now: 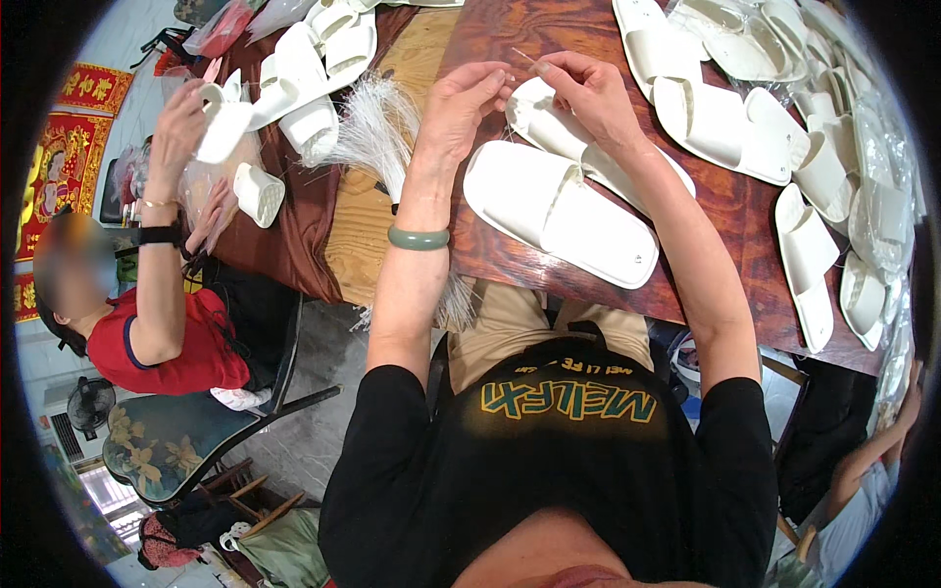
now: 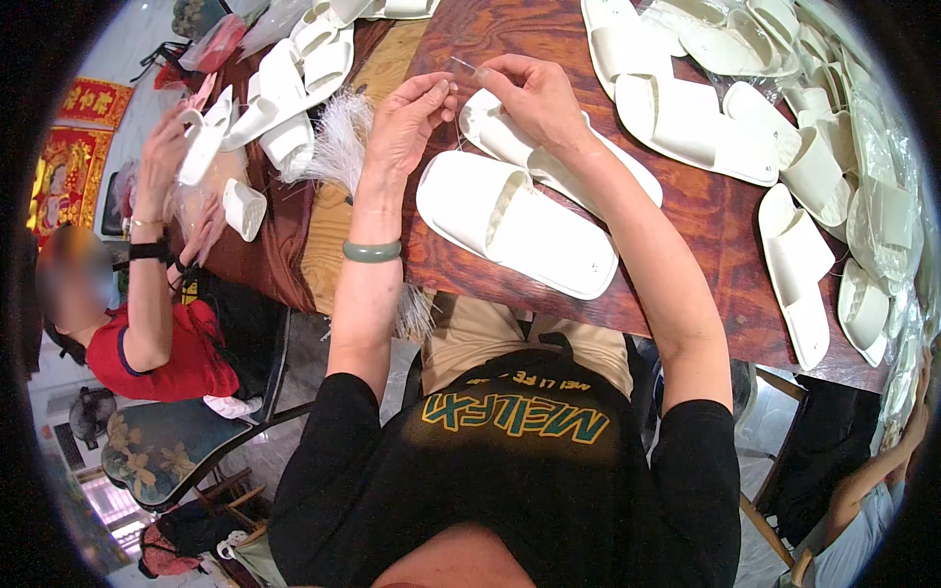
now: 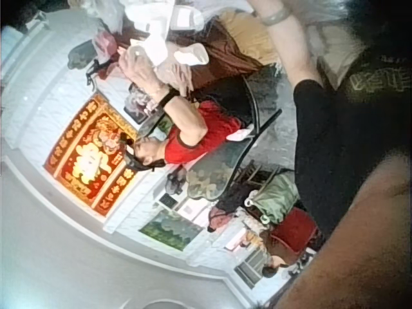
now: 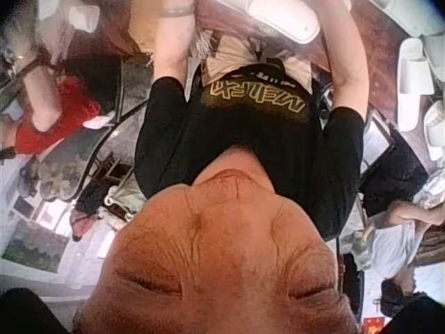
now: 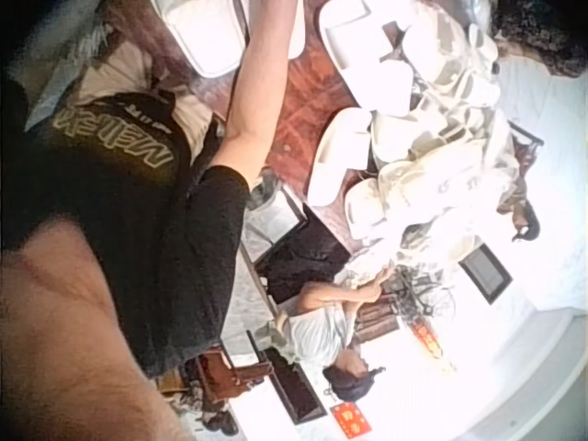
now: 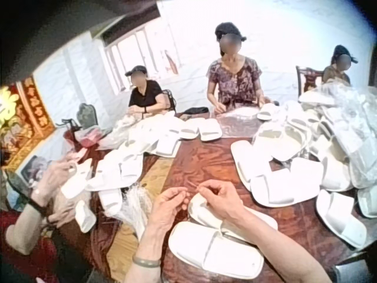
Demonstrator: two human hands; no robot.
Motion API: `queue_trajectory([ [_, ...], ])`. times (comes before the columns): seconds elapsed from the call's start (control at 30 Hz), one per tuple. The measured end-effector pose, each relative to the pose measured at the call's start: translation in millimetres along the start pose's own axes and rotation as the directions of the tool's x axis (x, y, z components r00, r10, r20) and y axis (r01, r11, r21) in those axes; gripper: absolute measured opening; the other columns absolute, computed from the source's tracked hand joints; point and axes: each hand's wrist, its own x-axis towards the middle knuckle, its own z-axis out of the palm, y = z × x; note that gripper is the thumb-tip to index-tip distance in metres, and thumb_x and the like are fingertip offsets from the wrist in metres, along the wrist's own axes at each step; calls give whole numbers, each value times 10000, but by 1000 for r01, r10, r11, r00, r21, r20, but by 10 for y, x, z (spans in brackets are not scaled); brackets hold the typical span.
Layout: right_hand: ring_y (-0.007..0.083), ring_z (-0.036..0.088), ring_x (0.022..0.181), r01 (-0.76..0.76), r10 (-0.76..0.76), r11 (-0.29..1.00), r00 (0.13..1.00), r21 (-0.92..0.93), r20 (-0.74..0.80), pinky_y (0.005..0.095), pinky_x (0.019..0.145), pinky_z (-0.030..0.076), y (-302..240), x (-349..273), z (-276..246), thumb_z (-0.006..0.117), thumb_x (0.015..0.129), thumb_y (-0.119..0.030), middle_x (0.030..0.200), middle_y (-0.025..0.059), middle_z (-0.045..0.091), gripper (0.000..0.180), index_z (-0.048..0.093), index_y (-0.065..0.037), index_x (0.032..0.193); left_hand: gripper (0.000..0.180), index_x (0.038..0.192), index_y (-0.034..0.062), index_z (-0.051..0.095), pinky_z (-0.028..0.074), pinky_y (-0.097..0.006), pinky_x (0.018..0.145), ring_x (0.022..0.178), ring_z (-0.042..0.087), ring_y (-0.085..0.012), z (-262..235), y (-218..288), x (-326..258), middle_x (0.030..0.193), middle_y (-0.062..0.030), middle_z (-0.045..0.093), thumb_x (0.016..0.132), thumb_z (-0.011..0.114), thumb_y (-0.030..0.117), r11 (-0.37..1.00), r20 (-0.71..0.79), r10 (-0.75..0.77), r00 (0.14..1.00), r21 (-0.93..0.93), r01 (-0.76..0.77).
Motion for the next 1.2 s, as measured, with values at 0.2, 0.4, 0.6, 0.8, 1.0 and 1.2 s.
queue_trajectory([
  [0.2,58,529,656,7,-7,998,1000,-58,-7,225,600,428,-2,-7,-12,623,826,-246,732,-9,621,249,665,-14,905,207,1049,-34,592,488,-240,648,758,584,-127,5,-14,-3,889,-63,619,872,590,74,999,-52,37,998,-19,-38],
  [0.4,87,555,693,95,-73,971,992,-219,106,251,654,445,31,-10,-29,622,812,-278,747,28,647,272,675,-16,866,220,1057,-38,586,491,-223,613,723,596,-123,49,7,-7,867,-56,621,878,587,89,996,-117,84,990,-20,-87],
  [0.6,49,533,717,110,-67,947,987,-303,148,212,663,431,-32,-32,0,597,850,-213,770,-13,630,218,656,-9,898,216,1048,-39,591,486,-220,594,718,602,-121,79,12,-25,846,-73,629,877,590,93,997,-109,75,991,29,-73],
  [0.8,147,600,700,72,-50,933,996,-354,71,286,670,468,-1,-11,10,610,803,-291,773,89,667,291,679,-28,905,195,1035,-29,604,476,-211,585,695,601,-122,92,21,-41,848,-92,640,881,583,88,998,-92,62,994,18,-61],
  [1.0,146,601,694,53,-37,941,998,-333,55,287,672,469,-26,-24,20,606,806,-287,758,84,667,282,682,-32,900,207,1064,-34,590,476,-213,593,751,613,-133,62,8,-28,849,-91,639,889,564,74,999,-107,54,993,16,-52],
  [1.2,149,604,689,69,-44,936,996,-344,81,289,669,470,-4,-17,10,614,802,-289,756,86,667,280,683,-32,891,203,1057,-44,584,474,-216,593,777,622,-153,93,31,-46,867,-114,642,890,560,69,998,-116,60,991,-7,-61],
])
